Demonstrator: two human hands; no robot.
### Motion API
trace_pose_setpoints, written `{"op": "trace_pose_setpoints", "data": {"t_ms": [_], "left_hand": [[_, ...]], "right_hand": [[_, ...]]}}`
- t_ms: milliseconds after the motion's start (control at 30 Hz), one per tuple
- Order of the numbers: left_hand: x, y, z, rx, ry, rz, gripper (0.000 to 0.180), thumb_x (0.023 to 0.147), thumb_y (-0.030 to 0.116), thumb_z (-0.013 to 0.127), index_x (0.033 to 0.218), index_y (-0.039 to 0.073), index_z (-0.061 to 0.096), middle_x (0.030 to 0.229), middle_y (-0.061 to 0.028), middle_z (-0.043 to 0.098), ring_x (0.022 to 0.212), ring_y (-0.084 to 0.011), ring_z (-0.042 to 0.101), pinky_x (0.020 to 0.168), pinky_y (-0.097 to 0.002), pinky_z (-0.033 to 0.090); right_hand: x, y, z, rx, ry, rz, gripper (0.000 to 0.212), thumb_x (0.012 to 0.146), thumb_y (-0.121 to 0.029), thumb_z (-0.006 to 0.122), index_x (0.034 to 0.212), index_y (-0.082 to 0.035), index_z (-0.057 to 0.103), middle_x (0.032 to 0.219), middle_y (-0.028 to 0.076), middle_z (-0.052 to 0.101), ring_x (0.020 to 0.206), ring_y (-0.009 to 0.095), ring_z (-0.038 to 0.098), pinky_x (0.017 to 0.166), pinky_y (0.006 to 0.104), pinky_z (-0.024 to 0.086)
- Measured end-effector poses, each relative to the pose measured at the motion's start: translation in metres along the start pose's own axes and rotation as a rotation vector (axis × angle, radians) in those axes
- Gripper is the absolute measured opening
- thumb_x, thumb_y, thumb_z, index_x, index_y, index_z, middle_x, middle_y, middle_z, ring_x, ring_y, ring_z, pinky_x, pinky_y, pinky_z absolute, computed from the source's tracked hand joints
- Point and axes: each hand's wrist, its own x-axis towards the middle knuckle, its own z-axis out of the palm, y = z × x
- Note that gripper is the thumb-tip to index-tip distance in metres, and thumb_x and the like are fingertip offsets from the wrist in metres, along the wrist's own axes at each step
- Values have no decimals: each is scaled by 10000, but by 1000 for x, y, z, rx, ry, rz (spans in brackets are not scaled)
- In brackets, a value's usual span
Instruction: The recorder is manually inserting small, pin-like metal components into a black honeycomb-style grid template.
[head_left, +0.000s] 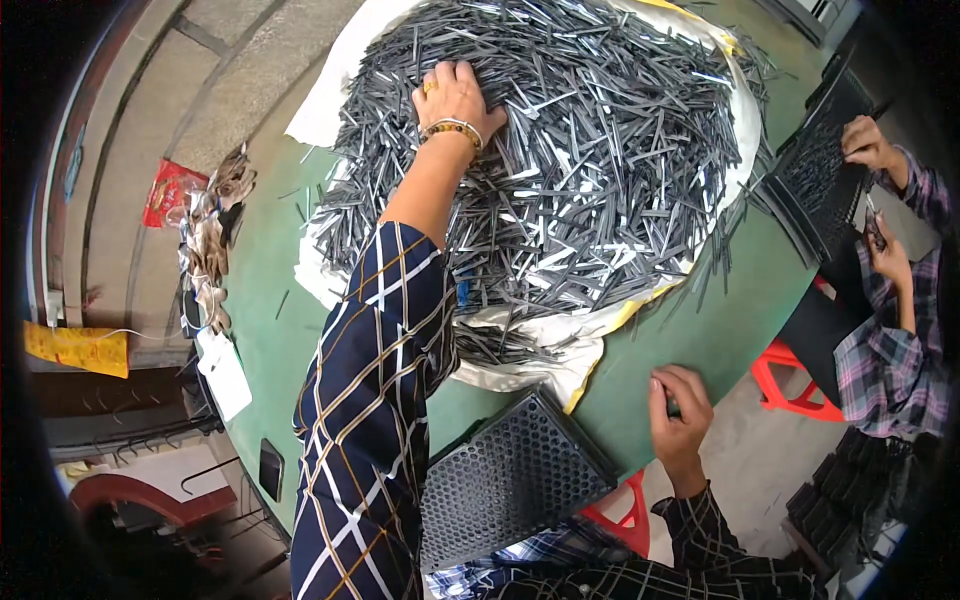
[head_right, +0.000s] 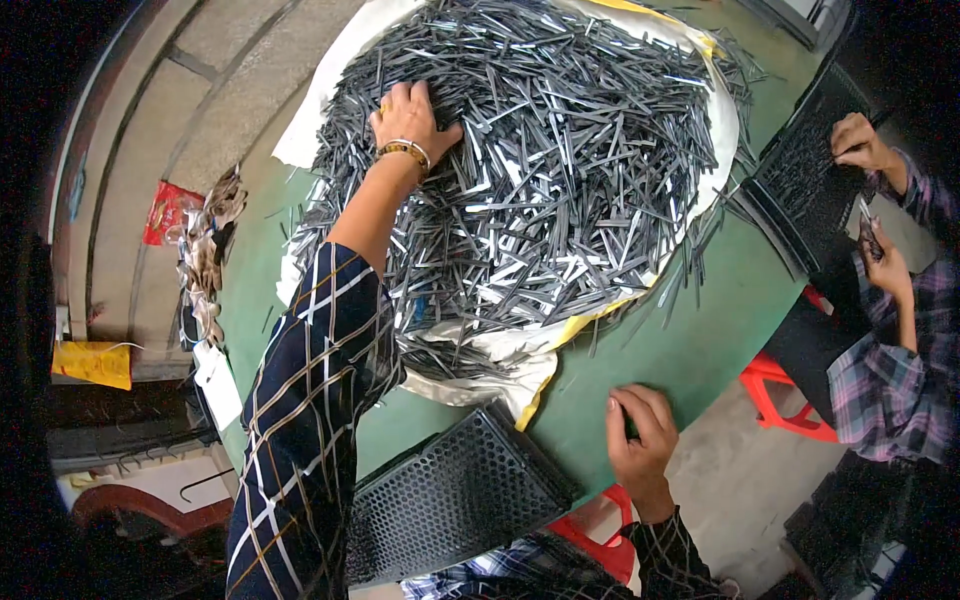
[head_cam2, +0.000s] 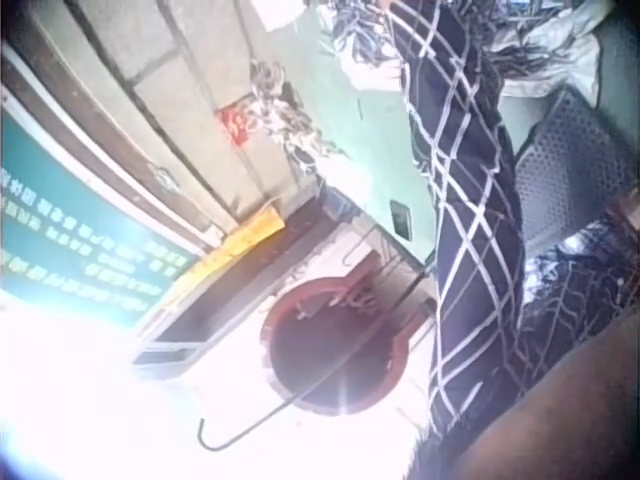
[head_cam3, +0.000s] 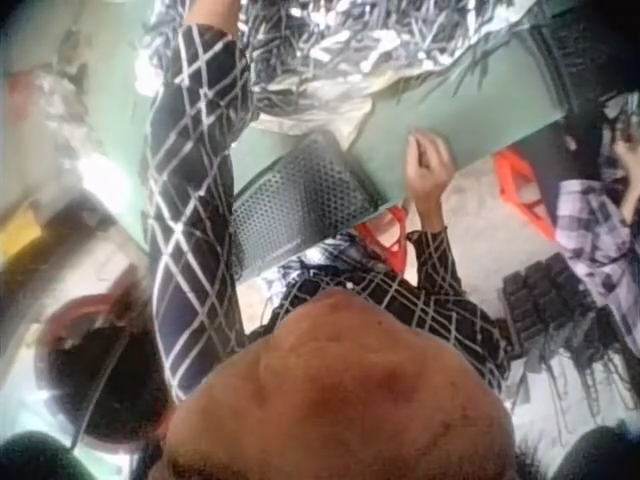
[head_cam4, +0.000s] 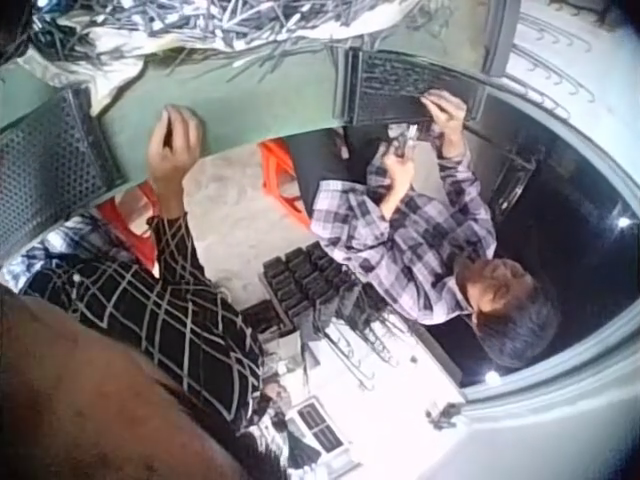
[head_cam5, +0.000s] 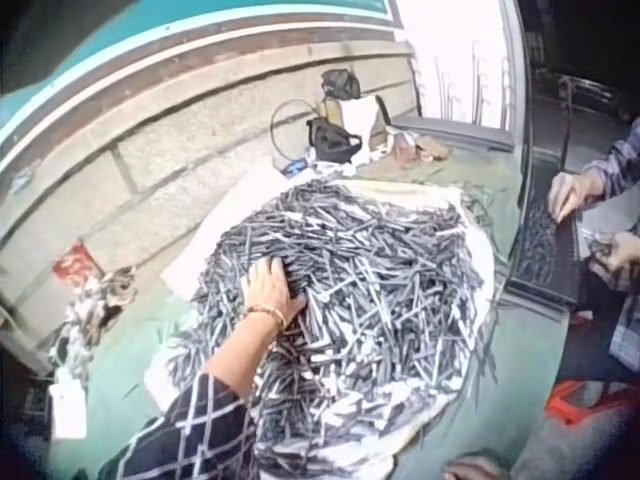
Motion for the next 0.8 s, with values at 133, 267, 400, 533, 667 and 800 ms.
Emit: {"op": "trace_pose_setpoints", "data": {"t_ms": [133, 267, 400, 533, 667, 800], "left_hand": [[3, -3, -4, 34, -30, 9, 716, 636, 459, 749, 1170, 50, 504, 1177, -120, 481, 1148, -287, 443, 963, -423, 342], [-5, 2, 14, -48, -12, 6, 720, 674, 441, 710, 1237, 62, 471, 1238, -130, 444, 1206, -300, 383, 999, -442, 314], [-10, -9, 28, -94, 144, 34, 695, 682, 431, 691, 1244, 75, 490, 1261, -125, 436, 1218, -312, 367, 1013, -438, 298], [-6, -2, 15, -39, 34, -17, 645, 665, 444, 707, 1169, 81, 538, 1188, -128, 454, 1169, -294, 394, 957, -427, 317], [-7, -3, 19, -15, 83, 11, 634, 666, 448, 710, 1162, 88, 547, 1169, -117, 464, 1157, -286, 404, 944, -430, 317], [-8, -6, 12, 18, 58, 21, 602, 675, 437, 702, 1143, 90, 547, 1171, -107, 468, 1165, -271, 404, 943, -436, 312]], "right_hand": [[0, 2, 2, 15, 0, -8, 115, 796, 56, 610, 905, 22, 628, 888, 103, 618, 691, 159, 560, 606, 261, 459], [-2, 5, -1, -3, 7, -2, 115, 801, 57, 608, 909, 23, 627, 889, 101, 616, 684, 158, 554, 606, 260, 456], [-3, 3, 0, 0, -6, -8, 121, 803, 52, 611, 918, 20, 626, 894, 101, 616, 686, 158, 552, 606, 261, 453], [-1, 1, 1, 0, -5, -12, 127, 805, 47, 613, 927, 13, 622, 901, 100, 615, 688, 158, 549, 606, 263, 451], [-1, 3, 1, -22, -8, -17, 121, 808, 42, 610, 924, 8, 621, 900, 96, 614, 688, 160, 548, 609, 264, 450], [-1, 1, 2, -20, -20, -2, 112, 812, 38, 606, 919, 6, 622, 897, 95, 615, 686, 161, 548, 609, 264, 449]]}}
